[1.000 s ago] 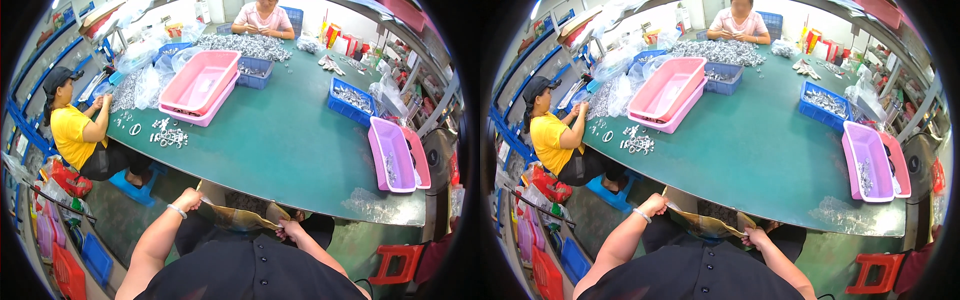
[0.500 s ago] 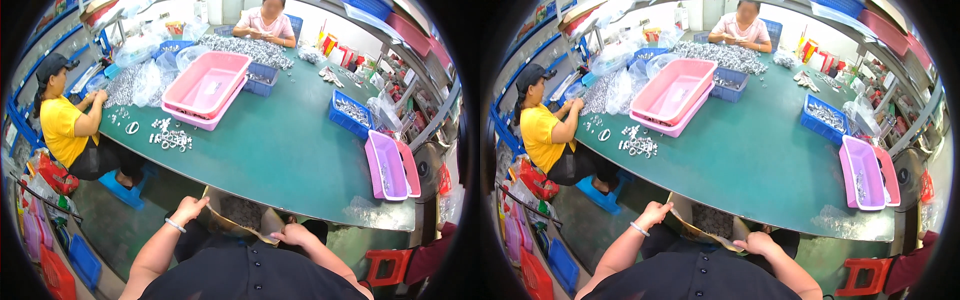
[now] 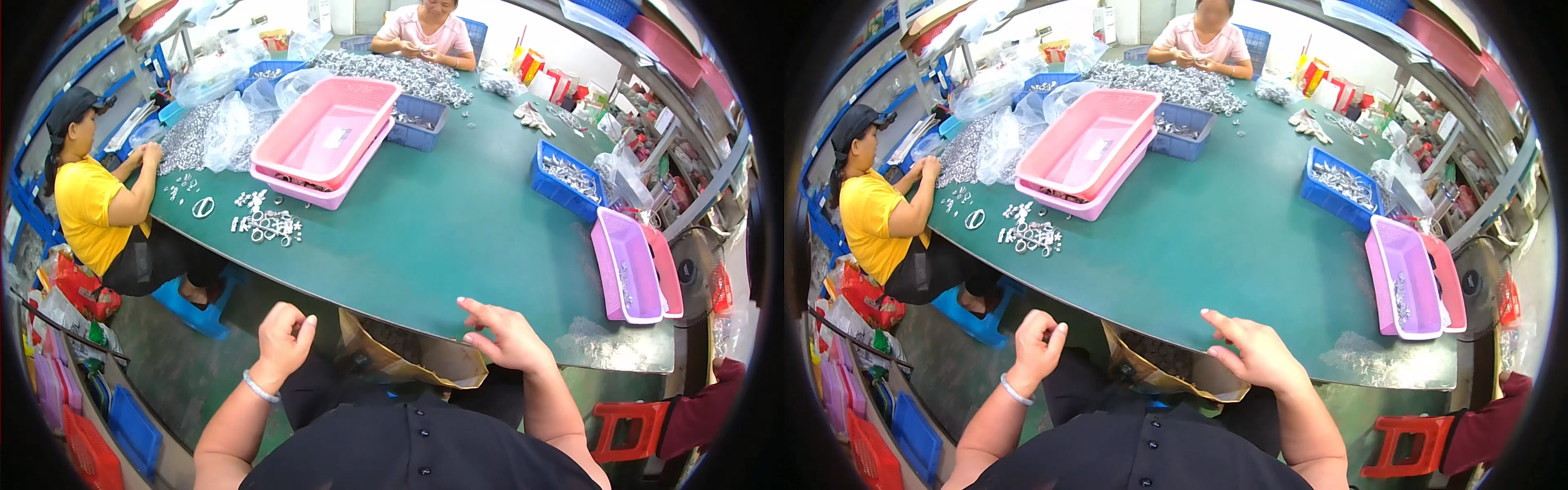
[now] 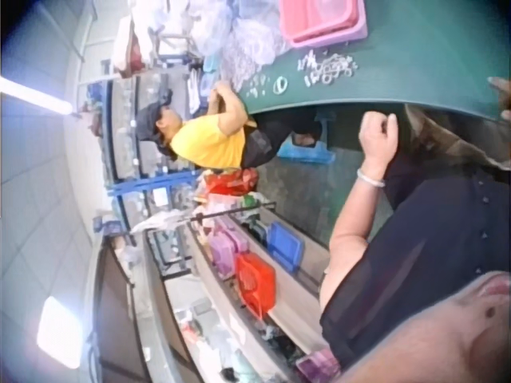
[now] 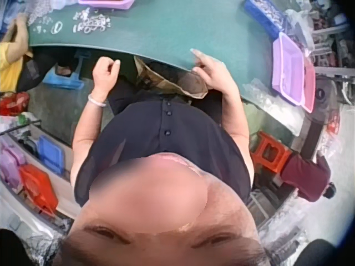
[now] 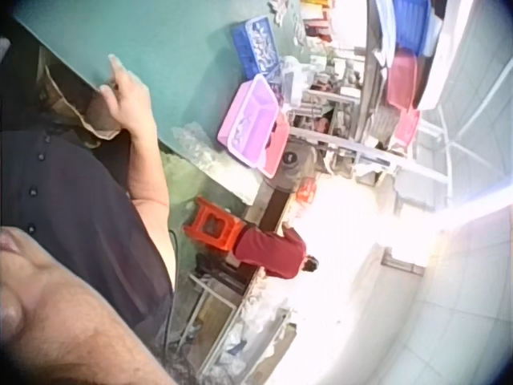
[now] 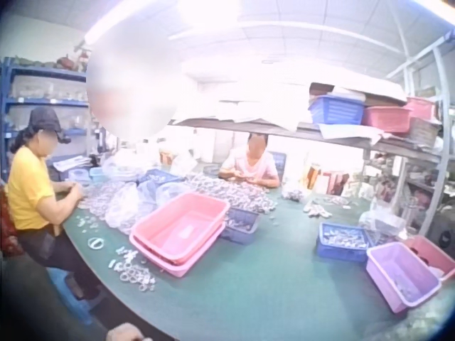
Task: The person sorts small snowflake-shaped metal parts by hand on a bench, placing them into a bag held in their lap, then clears the bench with a cloth and walks to another station.
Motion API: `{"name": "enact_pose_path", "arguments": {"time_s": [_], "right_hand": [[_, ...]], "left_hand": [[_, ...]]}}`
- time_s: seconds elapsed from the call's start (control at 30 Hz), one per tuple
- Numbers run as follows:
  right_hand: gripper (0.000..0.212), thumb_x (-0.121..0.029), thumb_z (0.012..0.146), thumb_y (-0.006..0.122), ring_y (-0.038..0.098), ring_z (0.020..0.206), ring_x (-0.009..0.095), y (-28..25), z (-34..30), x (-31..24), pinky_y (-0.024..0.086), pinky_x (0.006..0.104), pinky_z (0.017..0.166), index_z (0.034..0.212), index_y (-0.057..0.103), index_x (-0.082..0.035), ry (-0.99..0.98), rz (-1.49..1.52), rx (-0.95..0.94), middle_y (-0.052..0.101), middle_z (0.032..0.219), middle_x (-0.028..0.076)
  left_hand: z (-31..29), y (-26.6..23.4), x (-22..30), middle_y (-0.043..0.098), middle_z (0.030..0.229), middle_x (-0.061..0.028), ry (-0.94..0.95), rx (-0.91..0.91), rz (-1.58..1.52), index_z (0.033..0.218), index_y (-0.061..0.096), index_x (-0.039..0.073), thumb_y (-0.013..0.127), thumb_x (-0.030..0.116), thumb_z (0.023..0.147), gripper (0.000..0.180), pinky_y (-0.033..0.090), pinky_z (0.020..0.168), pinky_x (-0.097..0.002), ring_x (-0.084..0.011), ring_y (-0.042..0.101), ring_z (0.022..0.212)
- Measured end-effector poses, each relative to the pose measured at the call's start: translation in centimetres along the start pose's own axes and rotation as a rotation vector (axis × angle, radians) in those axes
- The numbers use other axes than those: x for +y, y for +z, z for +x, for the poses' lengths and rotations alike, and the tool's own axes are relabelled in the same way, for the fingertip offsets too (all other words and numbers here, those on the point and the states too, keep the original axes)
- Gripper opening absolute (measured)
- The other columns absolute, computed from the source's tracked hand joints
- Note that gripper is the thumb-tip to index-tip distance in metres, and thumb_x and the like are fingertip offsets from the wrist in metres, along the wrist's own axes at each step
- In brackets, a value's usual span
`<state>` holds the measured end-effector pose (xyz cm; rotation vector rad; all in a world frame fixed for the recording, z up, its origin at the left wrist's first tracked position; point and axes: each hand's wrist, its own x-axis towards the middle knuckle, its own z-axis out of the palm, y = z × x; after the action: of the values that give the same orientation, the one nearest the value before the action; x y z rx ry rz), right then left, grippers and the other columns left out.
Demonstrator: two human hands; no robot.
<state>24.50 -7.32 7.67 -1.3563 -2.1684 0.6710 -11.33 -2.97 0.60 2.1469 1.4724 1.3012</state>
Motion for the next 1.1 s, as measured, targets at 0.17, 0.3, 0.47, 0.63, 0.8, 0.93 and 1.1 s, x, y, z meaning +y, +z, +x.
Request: {"name": "enact_pose_path", "arguments": {"time_s": [0.17,0.3,0.47,0.63,0.8,0.93,1.1], "right_hand": [[0.052,-0.007,0.082,0.063,0.063,0.078,0.027,-0.7,-0.5,1.8,0.051,0.0349,0.069,0.132,0.048,-0.012,-0.012,-0.133,0.254,0.064,0.089,0.01],[0.059,0.006,0.075,0.054,0.059,0.071,0.027,-0.1,-0.6,3.4,0.049,0.0373,0.065,0.131,0.049,-0.012,-0.006,-0.13,0.438,0.061,0.081,0.008],[0.065,0.012,0.071,0.047,0.054,0.065,0.025,-0.4,-0.4,4.2,0.046,0.0361,0.063,0.133,0.049,-0.009,-0.038,-0.322,0.433,0.058,0.074,0.007],[0.07,0.013,0.074,0.044,0.053,0.061,0.023,-0.4,-0.5,5.7,0.045,0.0329,0.062,0.142,0.035,-0.004,-0.078,-0.328,0.671,0.056,0.07,0.007],[0.072,0.01,0.073,0.052,0.055,0.068,0.027,-0.6,-0.1,7.2,0.046,0.0374,0.064,0.142,0.032,-0.001,0.136,-0.216,0.686,0.058,0.076,0.008],[0.075,0.002,0.074,0.063,0.055,0.07,0.027,-1.0,1.6,6.0,0.045,0.0386,0.07,0.142,0.032,-0.002,-0.103,-0.339,0.506,0.058,0.083,0.01],[0.077,0.0,0.074,0.068,0.052,0.074,0.023,-3.6,0.5,7.9,0.044,0.0358,0.073,0.142,0.033,-0.004,0.07,-0.477,0.659,0.057,0.088,0.008]], "left_hand": [[4.8,1.4,-0.2,0.057,0.086,-0.0125,0.378,0.034,0.149,0.086,0.059,0.004,0.07,0.01,0.073,0.019,0.047,0.068,-0.0373,-0.0304,0.056,0.077],[7.3,4.1,0.5,0.054,0.1,-0.0151,0.464,-0.061,0.145,0.103,0.058,0.002,0.071,0.013,0.074,0.034,0.045,0.081,-0.0411,-0.0336,0.054,0.091],[7.3,6.7,-0.9,0.051,0.112,-0.0177,0.453,-0.112,0.14,0.115,0.053,0.0,0.068,0.019,0.076,0.047,0.04,0.092,-0.046,-0.0377,0.049,0.103],[7.0,6.9,-1.2,0.05,0.113,-0.0183,0.443,-0.11,0.141,0.117,0.052,-0.001,0.067,0.02,0.076,0.049,0.04,0.092,-0.0458,-0.0385,0.048,0.104],[7.1,7.4,-0.8,0.051,0.113,-0.018,0.424,-0.126,0.148,0.116,0.054,0.0,0.068,0.019,0.076,0.047,0.04,0.093,-0.045,-0.038,0.049,0.105],[7.0,7.1,-1.0,0.052,0.112,-0.0176,0.424,-0.145,0.17,0.115,0.055,0.0,0.067,0.02,0.076,0.045,0.04,0.093,-0.045,-0.0376,0.049,0.104],[7.4,7.1,-0.6,0.052,0.111,-0.017,0.423,-0.181,0.181,0.114,0.056,0.0,0.067,0.02,0.076,0.044,0.04,0.092,-0.045,-0.0372,0.049,0.103]]}}
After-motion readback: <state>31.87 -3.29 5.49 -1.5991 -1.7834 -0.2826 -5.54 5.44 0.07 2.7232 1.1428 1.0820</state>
